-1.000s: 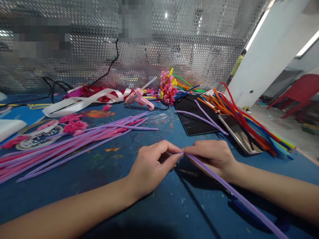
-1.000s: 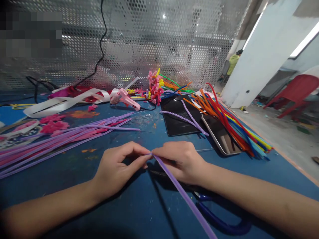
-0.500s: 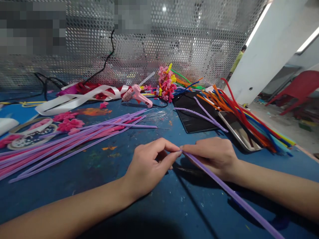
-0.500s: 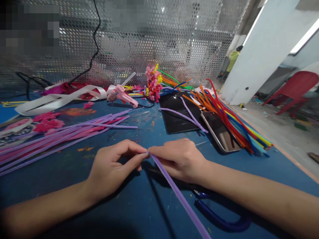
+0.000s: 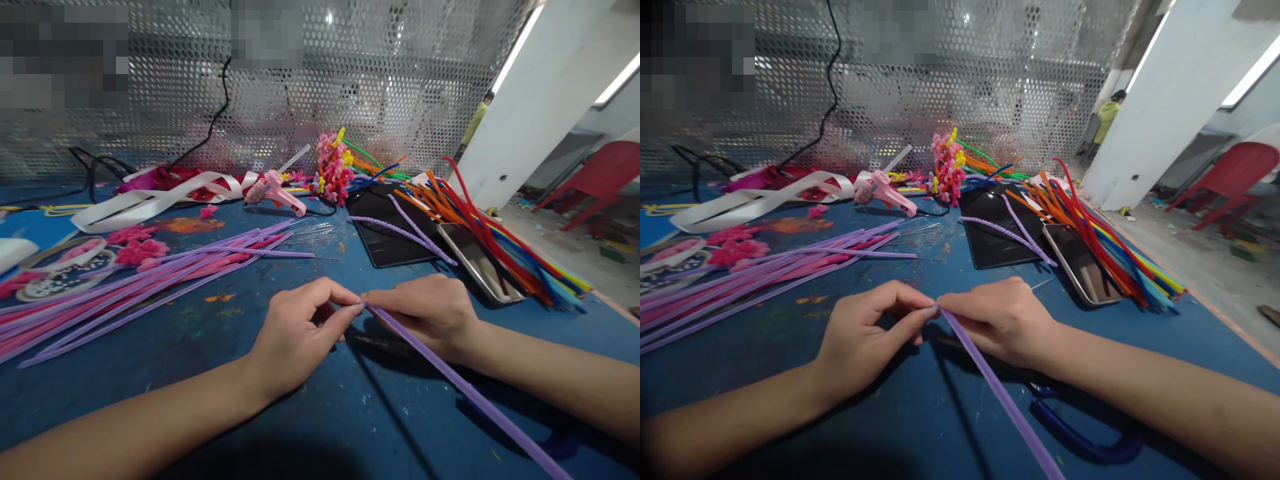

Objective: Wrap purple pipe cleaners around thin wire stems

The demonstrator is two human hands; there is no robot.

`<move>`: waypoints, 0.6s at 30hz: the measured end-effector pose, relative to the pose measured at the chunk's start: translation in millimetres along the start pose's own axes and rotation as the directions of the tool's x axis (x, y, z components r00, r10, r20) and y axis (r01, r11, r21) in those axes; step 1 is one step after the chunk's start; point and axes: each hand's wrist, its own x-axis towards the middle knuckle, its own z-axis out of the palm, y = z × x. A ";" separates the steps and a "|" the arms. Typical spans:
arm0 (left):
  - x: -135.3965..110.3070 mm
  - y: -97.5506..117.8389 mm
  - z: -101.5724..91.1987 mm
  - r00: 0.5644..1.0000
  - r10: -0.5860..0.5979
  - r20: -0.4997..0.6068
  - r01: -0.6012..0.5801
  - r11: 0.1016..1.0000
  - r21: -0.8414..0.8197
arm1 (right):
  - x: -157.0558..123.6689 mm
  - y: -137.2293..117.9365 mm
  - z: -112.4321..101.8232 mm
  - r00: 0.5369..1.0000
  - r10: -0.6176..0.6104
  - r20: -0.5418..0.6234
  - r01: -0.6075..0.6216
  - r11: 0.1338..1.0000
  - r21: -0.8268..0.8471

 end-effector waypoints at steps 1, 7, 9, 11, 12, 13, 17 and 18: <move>0.1 0.1 0.2 1.000 0.002 -0.004 -0.002 1.000 0.000 | 0.1 0.1 0.2 1.000 0.002 -0.006 -0.002 1.000 0.003; 3.5 2.3 0.0 0.998 -0.060 -0.030 0.058 0.997 -0.056 | 2.2 -5.4 -1.4 0.990 0.116 -0.079 -0.110 0.991 0.070; 4.4 2.0 -0.7 0.996 -0.085 -0.015 0.083 0.994 -0.065 | 4.4 -9.3 -2.8 0.978 0.193 -0.080 -0.186 0.979 0.086; 4.3 0.6 -1.4 0.998 -0.070 0.010 0.070 0.997 -0.030 | 7.4 -12.8 -3.8 0.964 0.260 -0.065 -0.250 0.960 0.127; 3.9 -0.3 -1.7 0.999 -0.048 0.022 0.049 0.999 -0.004 | 9.2 -14.1 -4.0 0.954 0.295 -0.059 -0.283 0.946 0.157; 3.3 -1.1 -2.0 0.999 -0.025 0.032 0.024 0.999 0.024 | 11.0 -15.0 -4.1 0.945 0.324 -0.053 -0.309 0.933 0.186; -0.4 -1.6 -3.9 0.999 0.046 0.027 -0.049 0.989 0.140 | 16.2 -16.2 -4.4 0.952 0.290 -0.101 -0.262 0.938 0.227; -1.4 -0.6 -4.8 0.998 0.062 0.027 -0.066 0.982 0.176 | 16.8 -16.2 -4.7 0.960 0.247 -0.131 -0.215 0.952 0.217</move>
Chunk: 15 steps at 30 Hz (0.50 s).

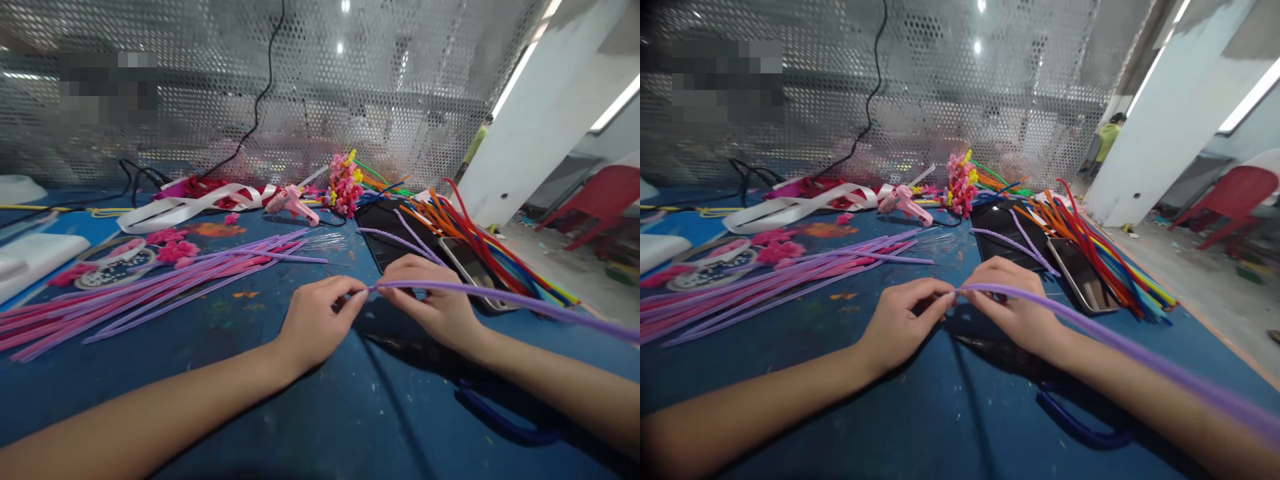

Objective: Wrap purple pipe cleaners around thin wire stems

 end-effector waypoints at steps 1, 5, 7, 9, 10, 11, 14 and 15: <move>-0.9 1.3 -1.2 1.000 0.025 0.006 -0.025 0.999 0.041 | 0.4 -0.3 -0.3 0.998 -0.051 -0.022 0.050 0.999 -0.012; -4.3 9.6 -7.0 0.982 0.154 0.112 -0.180 0.942 0.284 | 0.7 -2.2 -1.8 0.970 -0.231 -0.076 0.215 0.962 -0.169; -5.9 13.5 -9.3 0.970 0.165 0.180 -0.228 0.877 0.423 | 0.7 -3.4 -1.8 0.946 -0.320 -0.058 0.296 0.921 -0.255; -7.8 15.9 -10.9 0.971 0.116 0.211 -0.209 0.841 0.498 | 0.2 -4.8 -1.1 0.924 -0.382 0.015 0.369 0.881 -0.296; -9.0 16.6 -11.7 0.974 0.079 0.211 -0.178 0.843 0.507 | -0.4 -5.6 -0.7 0.920 -0.386 0.068 0.388 0.873 -0.296; -10.6 16.9 -12.9 0.978 0.043 0.202 -0.141 0.854 0.501 | -1.1 -6.4 -0.4 0.918 -0.376 0.127 0.397 0.872 -0.285; -20.1 17.8 -20.4 0.988 -0.021 0.152 -0.049 0.897 0.439 | -4.0 -7.0 0.6 0.894 -0.322 0.310 0.405 0.878 -0.255; -25.4 18.5 -24.6 0.990 -0.030 0.135 -0.029 0.910 0.413 | -4.7 -6.5 0.8 0.860 -0.333 0.386 0.453 0.847 -0.279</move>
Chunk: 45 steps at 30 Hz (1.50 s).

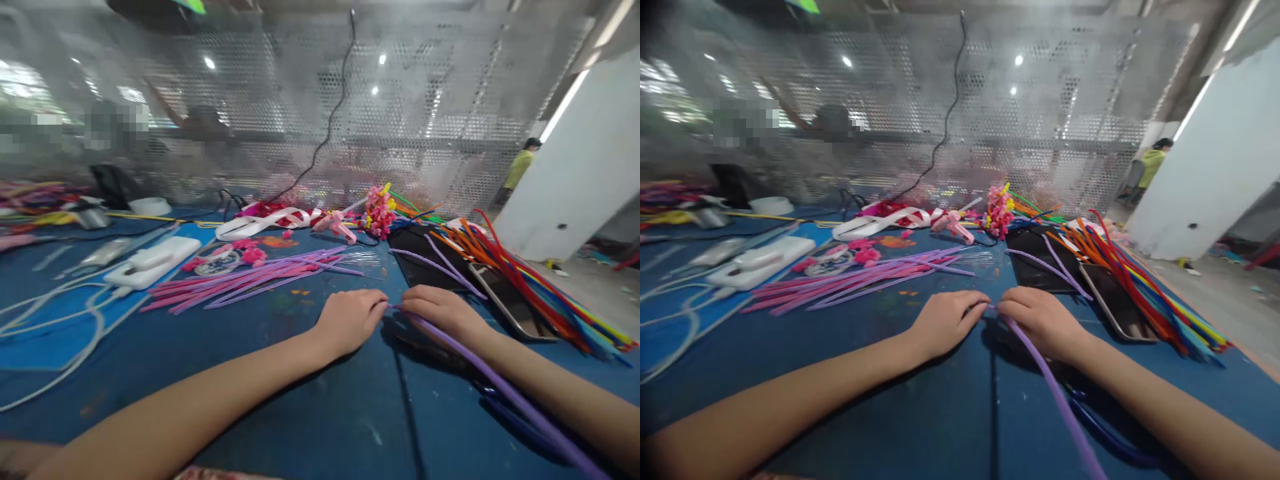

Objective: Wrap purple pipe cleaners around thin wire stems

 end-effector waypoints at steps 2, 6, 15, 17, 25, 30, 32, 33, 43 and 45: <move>-15.4 -2.1 -8.9 0.999 -0.032 -0.019 0.031 0.999 -0.045 | -1.1 1.1 1.5 0.990 -0.071 0.120 0.084 0.991 -0.108; -55.7 -15.1 -32.6 0.990 -0.136 -0.046 0.134 0.990 -0.038 | -2.1 4.0 3.8 0.972 -0.026 0.232 0.072 0.979 -0.189; -155.8 -133.2 -144.3 0.597 -0.546 -0.588 0.776 0.578 0.252 | -7.0 10.1 14.6 0.958 0.143 0.247 -0.105 0.981 -0.162; -172.3 -163.1 -175.1 0.531 -0.578 -0.620 0.830 0.501 0.243 | -6.6 10.2 16.3 0.954 0.154 0.259 -0.117 0.981 -0.153; -183.5 -241.7 -209.0 0.496 -0.775 -0.392 0.868 0.456 0.199 | -4.0 8.7 21.5 0.957 0.161 0.242 -0.144 0.986 -0.089; -178.6 -244.9 -206.5 0.410 -0.745 -0.526 0.904 0.410 0.124 | -2.5 7.4 20.2 0.964 0.154 0.215 -0.135 0.986 -0.100; -172.5 -238.1 -207.6 0.373 -0.674 -0.638 0.907 0.409 0.098 | -1.7 7.0 19.7 0.965 0.161 0.207 -0.143 0.985 -0.099; -168.1 -232.8 -207.4 0.363 -0.626 -0.690 0.902 0.422 0.093 | -1.6 7.2 19.8 0.964 0.164 0.207 -0.147 0.984 -0.097; -123.4 -152.9 -141.7 0.798 -0.253 -0.547 0.478 0.819 0.319 | 5.0 -4.0 3.7 0.967 0.206 -0.152 -0.210 0.978 -0.007; -120.4 -142.2 -125.3 0.909 -0.149 -0.389 0.295 0.889 0.351 | 15.2 -17.5 -1.6 0.972 0.206 -0.111 -0.205 0.979 0.015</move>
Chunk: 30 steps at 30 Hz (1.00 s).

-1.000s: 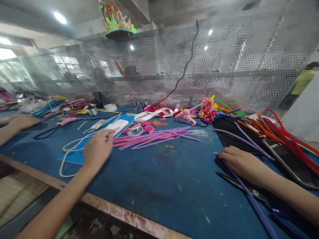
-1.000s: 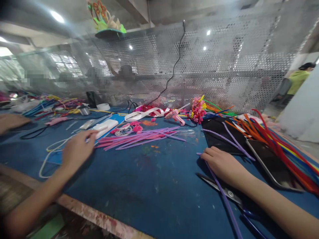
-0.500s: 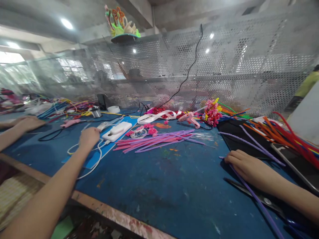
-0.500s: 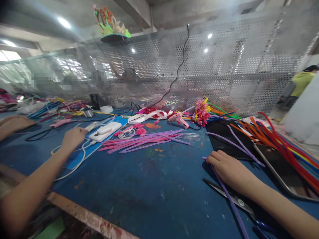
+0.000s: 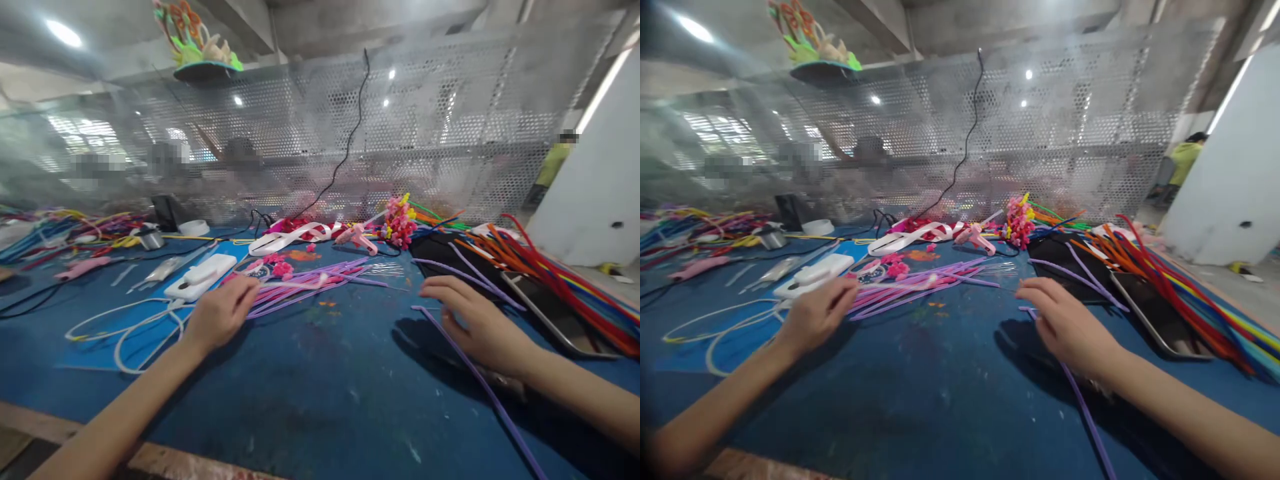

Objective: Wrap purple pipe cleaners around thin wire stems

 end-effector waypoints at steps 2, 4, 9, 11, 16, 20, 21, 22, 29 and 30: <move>-4.6 13.1 7.6 0.955 0.256 0.151 -0.246 0.966 -0.078 | 9.2 -17.1 0.9 0.991 -0.065 0.113 0.063 0.998 0.019; -8.3 23.2 12.6 0.874 0.407 0.266 -0.382 0.913 -0.145 | 18.3 -31.6 7.1 0.960 -0.133 0.245 0.131 0.991 0.023; -11.7 32.6 20.4 0.803 0.486 0.345 -0.432 0.873 -0.225 | 38.3 -42.3 32.8 0.883 -0.197 0.427 0.212 0.977 0.011; -10.0 30.6 22.4 0.797 0.496 0.344 -0.423 0.866 -0.268 | 45.1 -37.6 40.9 0.872 -0.201 0.446 0.224 0.975 0.001; -4.0 26.3 24.6 0.835 0.506 0.217 -0.446 0.852 -0.273 | 54.8 -20.8 47.5 0.880 -0.162 0.446 0.185 0.983 -0.009; -10.7 43.2 25.6 0.855 0.491 -0.168 -0.513 0.848 -0.132 | 55.0 -16.3 45.5 0.928 -0.056 0.370 -0.010 0.985 0.174; -14.1 51.7 26.5 0.840 0.495 -0.222 -0.530 0.835 -0.147 | 54.8 -17.2 44.8 0.941 -0.003 0.339 -0.086 0.965 0.246; -17.3 61.5 27.6 0.824 0.520 -0.226 -0.559 0.811 -0.175 | 54.7 -18.9 44.0 0.948 0.055 0.314 -0.160 0.934 0.320; -1.6 136.4 41.4 0.777 0.606 0.169 -0.429 0.707 -0.562 | 55.2 -33.8 38.0 0.839 0.254 0.480 -0.542 0.329 0.773; 5.8 144.0 45.4 0.850 0.459 0.256 -0.229 0.762 -0.606 | 55.2 -34.1 37.7 0.830 0.245 0.502 -0.554 0.244 0.796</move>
